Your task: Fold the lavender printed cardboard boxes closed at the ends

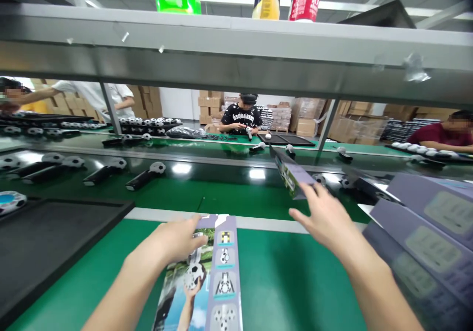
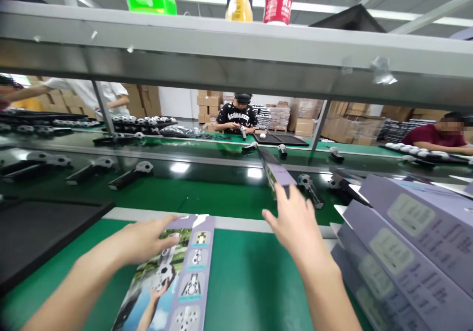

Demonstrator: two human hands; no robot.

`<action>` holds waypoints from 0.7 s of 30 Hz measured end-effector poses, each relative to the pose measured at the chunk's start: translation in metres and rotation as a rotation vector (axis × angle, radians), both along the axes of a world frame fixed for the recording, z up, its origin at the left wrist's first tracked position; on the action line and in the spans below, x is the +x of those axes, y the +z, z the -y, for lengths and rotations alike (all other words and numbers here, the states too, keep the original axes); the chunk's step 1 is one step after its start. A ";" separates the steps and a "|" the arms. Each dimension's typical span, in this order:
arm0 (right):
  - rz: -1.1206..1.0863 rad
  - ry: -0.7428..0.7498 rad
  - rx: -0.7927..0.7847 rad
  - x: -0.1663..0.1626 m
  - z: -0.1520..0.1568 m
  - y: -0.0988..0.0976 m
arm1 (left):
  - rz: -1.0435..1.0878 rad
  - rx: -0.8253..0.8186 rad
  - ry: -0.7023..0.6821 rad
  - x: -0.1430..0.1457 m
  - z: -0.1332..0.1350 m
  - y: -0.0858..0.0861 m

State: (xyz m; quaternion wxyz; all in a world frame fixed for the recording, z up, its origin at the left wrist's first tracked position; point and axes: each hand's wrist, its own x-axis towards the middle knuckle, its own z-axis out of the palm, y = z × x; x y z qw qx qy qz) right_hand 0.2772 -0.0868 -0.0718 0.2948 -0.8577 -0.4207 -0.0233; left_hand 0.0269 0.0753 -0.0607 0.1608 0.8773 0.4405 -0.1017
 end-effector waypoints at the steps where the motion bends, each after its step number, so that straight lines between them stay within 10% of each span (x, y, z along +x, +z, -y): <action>1: -0.097 0.061 -0.080 -0.004 -0.004 -0.010 | -0.033 0.008 0.022 0.002 -0.004 -0.008; 8: -0.630 0.498 -0.177 -0.081 -0.052 -0.060 | 0.079 -0.013 0.019 0.014 -0.013 -0.037; 16: -0.958 0.471 0.454 -0.114 -0.069 -0.064 | 0.586 -0.209 -0.089 0.020 -0.007 -0.029; 21: -1.023 0.406 0.852 -0.110 -0.054 -0.032 | 0.970 0.040 0.052 0.017 0.022 0.007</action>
